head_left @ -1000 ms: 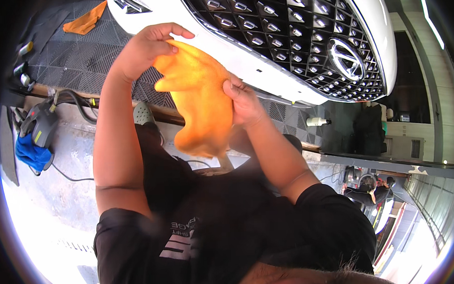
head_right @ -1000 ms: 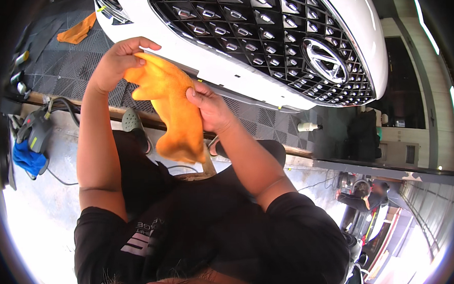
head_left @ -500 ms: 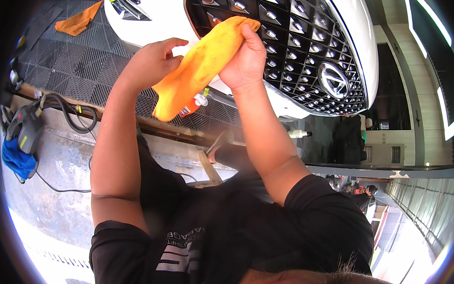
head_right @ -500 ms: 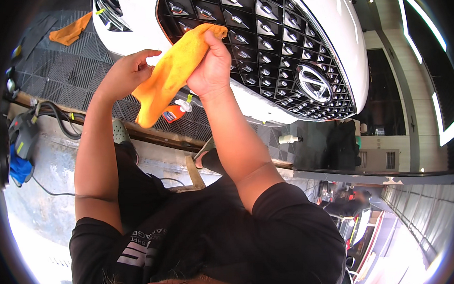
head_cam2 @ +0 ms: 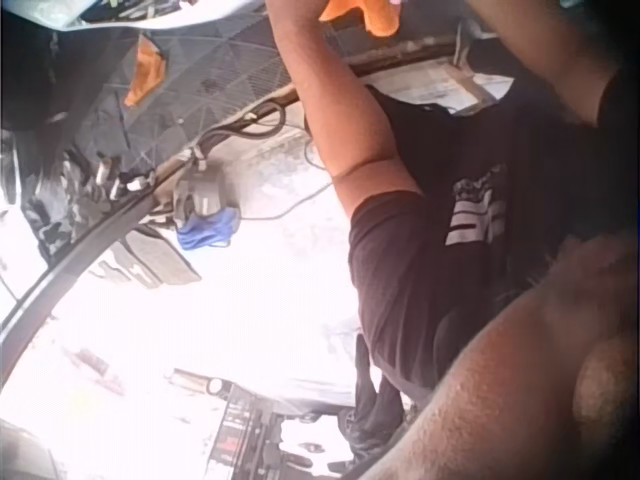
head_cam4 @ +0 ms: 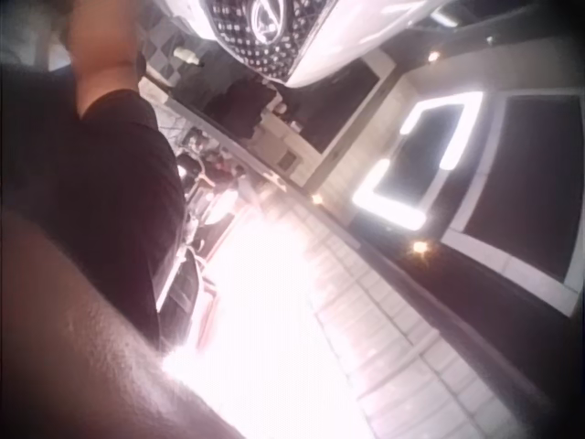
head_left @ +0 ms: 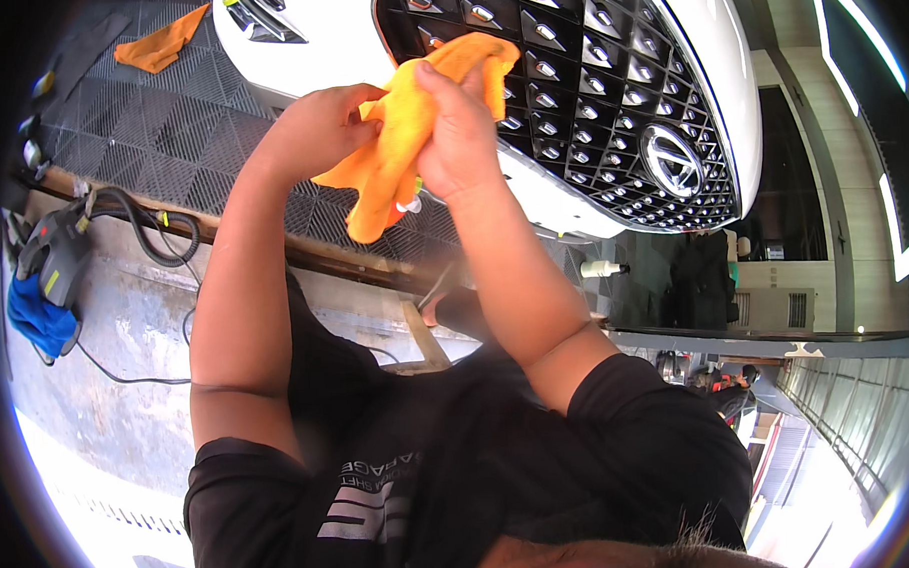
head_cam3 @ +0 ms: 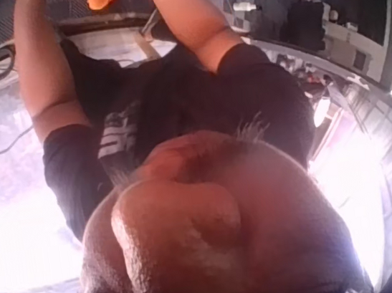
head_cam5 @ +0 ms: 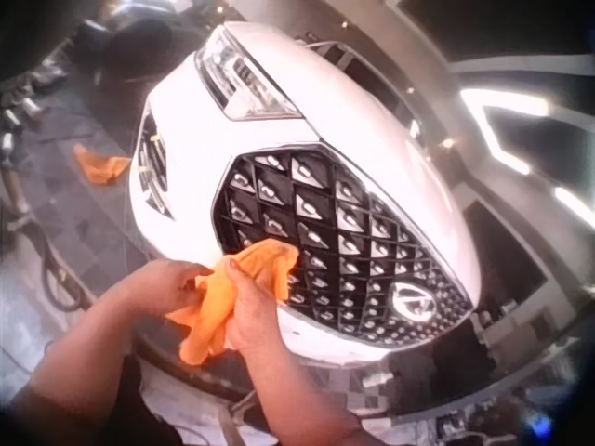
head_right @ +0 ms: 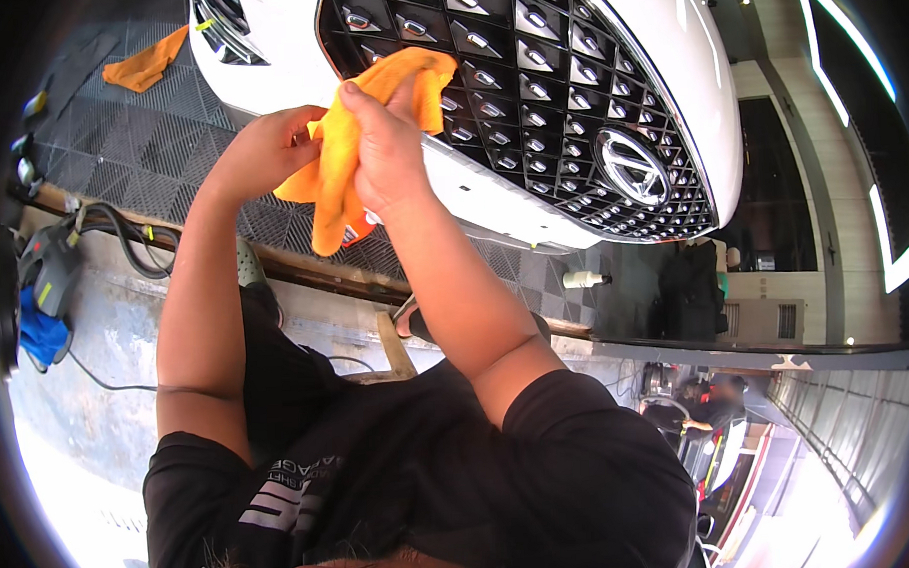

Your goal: The person wipes the front grille of a white car using an orange microfiber cloth. The person repeatedly folds the cloth and wipes different sections of the grille and surrounding bumper area.

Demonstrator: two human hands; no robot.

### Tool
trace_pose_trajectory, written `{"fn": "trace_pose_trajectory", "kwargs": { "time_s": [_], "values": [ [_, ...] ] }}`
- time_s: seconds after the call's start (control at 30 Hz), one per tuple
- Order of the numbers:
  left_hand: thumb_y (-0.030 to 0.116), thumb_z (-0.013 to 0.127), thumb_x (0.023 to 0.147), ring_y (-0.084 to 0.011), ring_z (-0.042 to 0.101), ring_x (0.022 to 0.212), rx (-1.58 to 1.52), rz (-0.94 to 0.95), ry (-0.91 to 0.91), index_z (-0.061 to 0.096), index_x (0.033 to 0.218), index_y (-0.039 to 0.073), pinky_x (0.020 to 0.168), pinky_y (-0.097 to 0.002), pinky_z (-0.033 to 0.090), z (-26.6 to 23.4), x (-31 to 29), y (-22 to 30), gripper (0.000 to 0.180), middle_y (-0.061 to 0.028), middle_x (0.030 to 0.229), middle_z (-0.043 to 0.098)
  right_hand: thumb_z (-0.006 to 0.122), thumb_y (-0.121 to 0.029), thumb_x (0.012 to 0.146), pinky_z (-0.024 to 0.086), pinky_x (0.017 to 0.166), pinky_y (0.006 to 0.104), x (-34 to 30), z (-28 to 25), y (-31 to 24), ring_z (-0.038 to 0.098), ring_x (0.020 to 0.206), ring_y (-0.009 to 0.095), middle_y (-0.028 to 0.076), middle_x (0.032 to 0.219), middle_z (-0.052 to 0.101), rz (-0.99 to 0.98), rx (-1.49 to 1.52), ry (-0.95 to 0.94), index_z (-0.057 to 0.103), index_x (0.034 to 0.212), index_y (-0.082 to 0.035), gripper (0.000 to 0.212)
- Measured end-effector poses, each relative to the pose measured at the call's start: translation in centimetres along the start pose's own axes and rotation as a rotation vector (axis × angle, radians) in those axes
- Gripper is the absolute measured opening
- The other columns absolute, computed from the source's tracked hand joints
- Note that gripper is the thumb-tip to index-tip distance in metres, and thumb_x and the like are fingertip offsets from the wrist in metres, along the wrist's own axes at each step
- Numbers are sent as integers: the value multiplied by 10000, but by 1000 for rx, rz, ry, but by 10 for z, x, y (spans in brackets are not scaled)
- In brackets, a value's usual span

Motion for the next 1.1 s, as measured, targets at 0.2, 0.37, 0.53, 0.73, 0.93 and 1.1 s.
{"fn": "trace_pose_trajectory", "kwargs": {
  "time_s": [0.2, 0.37, 0.53, 0.73, 0.93, 1.1],
  "values": [
    [170, 689, 919, -236, 652, 741, 60, -1, 38, 657, 1348, 62, 734, -363, 533, -2, -5, -6, 443, -127, 843, 696, 735, -105, 910, 536, 923, 417, 22, -1, 41, 619, 1097, 267, 165, 1242, 565, -352, -499, 226, 285, 1472, -41, 722],
    [193, 706, 959, -216, 641, 749, 73, 18, 36, 632, 1396, 76, 743, -360, 538, -5, -7, -8, 458, -116, 856, 689, 720, -272, 917, 552, 889, 512, 21, -17, -11, 706, 936, 449, 278, 1006, 696, -270, -1663, 355, 401, 1246, 5, 535],
    [204, 705, 956, -234, 661, 782, 47, -22, 7, 629, 1406, 81, 768, -370, 537, -8, -12, -4, 473, -125, 867, 694, 657, -371, 949, 575, 788, 531, 8, -41, -47, 745, 873, 412, 241, 878, 743, -229, -2151, 152, 478, 1280, -42, 499],
    [232, 700, 957, -263, 683, 854, 72, -78, -16, 631, 1407, 83, 810, -391, 540, -24, -25, -11, 478, -139, 912, 702, 641, -348, 976, 527, 954, 484, -7, -62, -43, 727, 985, 398, 234, 1030, 750, -208, -1892, 344, 419, 1551, -34, 692],
    [247, 708, 954, -281, 700, 854, 71, -49, 4, 637, 1394, 85, 813, -402, 553, -22, -21, -15, 475, -143, 943, 722, 616, -231, 1011, 494, 1035, 395, 33, -63, -33, 662, 1231, 352, 271, 1355, 650, -201, -826, 173, 433, 1547, 10, 615],
    [252, 713, 950, -295, 717, 856, 112, -18, 40, 647, 1384, 98, 821, -400, 560, -16, -17, -9, 465, -145, 982, 742, 590, -279, 1043, 443, 1104, 376, -8, -72, -9, 585, 1342, 374, 281, 1489, 554, -414, -855, 177, 362, 1556, 95, 674]
  ]
}}
Point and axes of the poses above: each hand's wrist, its own x-axis towards the middle knuckle, its own z-axis out of the palm, y = z × x, the point moved 1 cm from there along x, towards the middle knuckle
